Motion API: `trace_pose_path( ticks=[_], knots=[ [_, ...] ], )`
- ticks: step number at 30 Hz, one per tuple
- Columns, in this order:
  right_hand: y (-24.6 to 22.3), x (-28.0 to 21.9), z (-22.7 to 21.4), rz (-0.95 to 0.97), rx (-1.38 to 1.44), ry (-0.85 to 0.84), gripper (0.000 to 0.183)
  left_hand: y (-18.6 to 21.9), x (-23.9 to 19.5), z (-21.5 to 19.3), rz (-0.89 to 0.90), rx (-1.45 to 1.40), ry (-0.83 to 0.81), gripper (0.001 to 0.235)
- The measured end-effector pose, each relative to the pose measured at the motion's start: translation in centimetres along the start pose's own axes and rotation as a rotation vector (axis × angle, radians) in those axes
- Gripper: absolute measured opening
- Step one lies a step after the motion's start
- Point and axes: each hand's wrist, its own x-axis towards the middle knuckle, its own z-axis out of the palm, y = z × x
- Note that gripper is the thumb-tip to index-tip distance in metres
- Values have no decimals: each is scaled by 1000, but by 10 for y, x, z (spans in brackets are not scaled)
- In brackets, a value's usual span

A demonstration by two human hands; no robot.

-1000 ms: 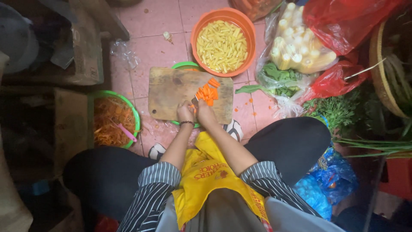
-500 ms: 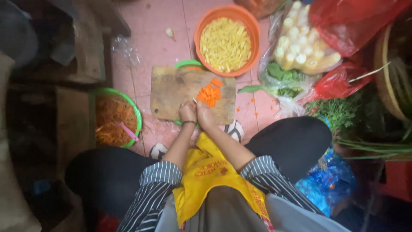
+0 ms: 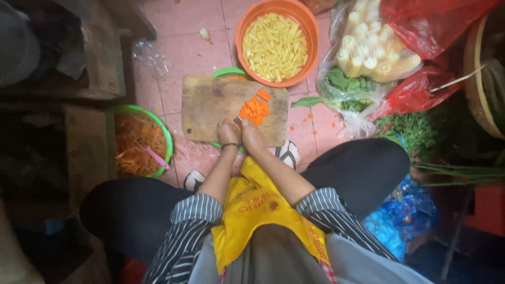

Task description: Peeling and slicing carrots on a wooden cutting board while sitting on the floor.

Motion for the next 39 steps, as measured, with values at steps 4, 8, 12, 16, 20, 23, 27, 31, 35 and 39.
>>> trace_pose_path(
  ticks=[4, 8, 12, 16, 20, 23, 27, 31, 35, 39],
  knots=[
    [23, 17, 12, -334, -514, -3, 22, -17, 12, 24, 34, 49, 14, 11],
    [28, 7, 21, -291, -513, -7, 19, -37, 2, 30, 7, -30, 19, 4],
    [36, 15, 1, -214, -307, 27, 22, -24, 21, 34, 2, 158, 88, 8],
    [-10, 9, -57, -168, -169, 201, 34, 21, 55, 35, 180, 86, 72, 7],
    [-19, 16, -103, -23, -183, 426, 36, 104, 71, 28, 210, 333, -157, 24],
    [4, 22, -113, 119, -255, 430, 31, 135, 76, 28, 114, 477, -305, 40],
    [40, 33, -102, 216, -343, 353, 26, 63, 101, 97, 26, 548, -285, 17],
    [60, 42, -71, 247, -355, 277, 26, 12, 132, 89, -51, 317, -253, 25],
    [25, 33, -66, -29, -257, 266, 29, -23, 147, 46, 42, -67, -115, 14],
    [31, 39, -34, -329, -398, 400, 27, -41, 134, -7, 50, -143, 46, 17]
  ],
)
